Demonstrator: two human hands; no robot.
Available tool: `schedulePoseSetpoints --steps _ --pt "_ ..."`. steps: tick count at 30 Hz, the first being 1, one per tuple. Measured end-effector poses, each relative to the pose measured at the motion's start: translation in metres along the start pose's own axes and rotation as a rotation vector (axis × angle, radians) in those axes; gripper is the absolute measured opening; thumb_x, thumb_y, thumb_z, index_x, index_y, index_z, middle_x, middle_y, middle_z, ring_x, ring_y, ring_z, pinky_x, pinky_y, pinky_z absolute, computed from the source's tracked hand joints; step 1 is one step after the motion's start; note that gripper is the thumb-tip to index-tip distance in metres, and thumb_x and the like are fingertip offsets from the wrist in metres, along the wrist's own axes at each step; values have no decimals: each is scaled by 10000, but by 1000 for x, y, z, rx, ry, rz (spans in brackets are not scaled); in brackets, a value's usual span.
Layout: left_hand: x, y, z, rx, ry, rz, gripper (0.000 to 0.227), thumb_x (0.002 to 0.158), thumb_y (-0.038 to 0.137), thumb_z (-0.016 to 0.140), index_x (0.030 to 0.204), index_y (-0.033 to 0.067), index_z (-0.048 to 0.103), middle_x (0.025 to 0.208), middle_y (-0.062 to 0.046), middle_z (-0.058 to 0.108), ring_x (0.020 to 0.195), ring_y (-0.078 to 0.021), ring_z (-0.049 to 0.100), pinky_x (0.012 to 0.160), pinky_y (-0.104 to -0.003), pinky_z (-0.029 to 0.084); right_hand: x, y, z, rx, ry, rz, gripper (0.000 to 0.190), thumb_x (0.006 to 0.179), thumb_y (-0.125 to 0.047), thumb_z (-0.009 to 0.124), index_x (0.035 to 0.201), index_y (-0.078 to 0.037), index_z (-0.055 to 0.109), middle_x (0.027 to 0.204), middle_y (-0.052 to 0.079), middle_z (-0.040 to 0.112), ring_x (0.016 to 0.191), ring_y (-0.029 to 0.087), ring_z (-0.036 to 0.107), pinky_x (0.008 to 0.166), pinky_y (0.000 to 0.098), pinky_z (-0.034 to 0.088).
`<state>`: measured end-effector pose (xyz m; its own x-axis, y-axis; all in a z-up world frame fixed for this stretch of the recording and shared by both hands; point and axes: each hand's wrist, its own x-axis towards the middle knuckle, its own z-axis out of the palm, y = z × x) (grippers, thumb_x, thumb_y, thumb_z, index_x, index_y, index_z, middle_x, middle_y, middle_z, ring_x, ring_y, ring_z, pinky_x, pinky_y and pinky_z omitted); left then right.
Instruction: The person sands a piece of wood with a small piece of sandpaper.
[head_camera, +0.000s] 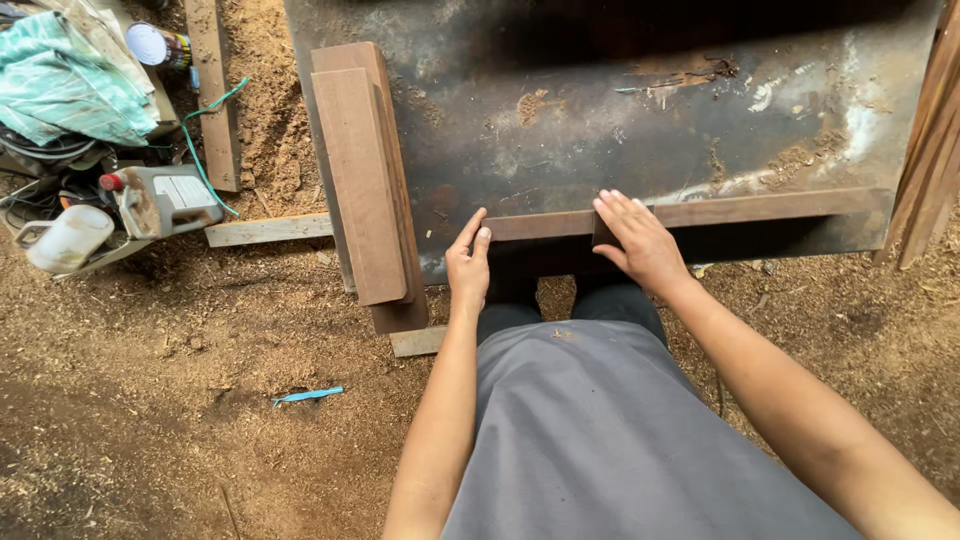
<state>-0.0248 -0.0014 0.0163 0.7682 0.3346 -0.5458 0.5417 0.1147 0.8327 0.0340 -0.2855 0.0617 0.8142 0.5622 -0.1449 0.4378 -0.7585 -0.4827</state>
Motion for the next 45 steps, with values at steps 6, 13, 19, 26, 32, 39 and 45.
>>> schedulePoseSetpoints --steps 6,13,19,26,32,39,45 --pt "-2 -9 -4 127 -35 160 385 1004 126 631 1382 54 647 1435 -109 660 1384 -249 595 1175 -357 430 29 -32 27 47 22 -95 771 891 -328 752 1533 -46 432 1596 154 446 1495 316 394 1225 461 335" --pt "-18 22 31 813 -67 600 541 949 176 702 1458 75 549 1601 -128 467 1575 -328 297 1305 -501 223 -2 7 -4 74 -27 41 778 853 -288 772 1522 -57 450 1582 145 465 1483 315 405 1219 460 334" --pt "-25 33 91 1060 -328 620 885 785 295 806 1541 58 408 1629 -139 363 1555 -321 202 1262 -551 138 -12 36 -16 104 -3 43 767 818 -251 799 1491 -53 489 1563 148 492 1475 313 430 1223 450 344" --pt "-25 23 128 1251 -286 530 935 691 225 868 1516 93 448 1597 -107 400 1573 -310 188 1276 -569 111 -2 48 -3 135 -57 -25 735 819 -248 806 1462 -40 518 1505 145 543 1424 314 481 1185 446 373" --pt "-25 19 143 1296 -226 462 805 646 182 864 1391 182 559 1540 -107 438 1562 -327 167 1260 -609 80 -16 70 -22 129 -65 -24 726 799 -242 811 1433 -30 528 1468 146 573 1400 311 495 1173 448 382" --pt "-26 18 152 1332 -185 393 709 675 208 862 1331 213 594 1556 -95 420 1582 -327 133 1266 -641 62 -16 69 -19 179 -65 -38 711 809 -211 798 1442 -30 531 1492 149 563 1412 311 488 1174 440 380" --pt "-32 22 181 1294 -226 502 780 649 255 861 1370 177 574 1552 -95 419 1553 -327 150 1231 -674 52 -49 109 -48 107 -24 62 707 826 -238 797 1440 -24 521 1486 162 546 1413 321 479 1194 447 359"
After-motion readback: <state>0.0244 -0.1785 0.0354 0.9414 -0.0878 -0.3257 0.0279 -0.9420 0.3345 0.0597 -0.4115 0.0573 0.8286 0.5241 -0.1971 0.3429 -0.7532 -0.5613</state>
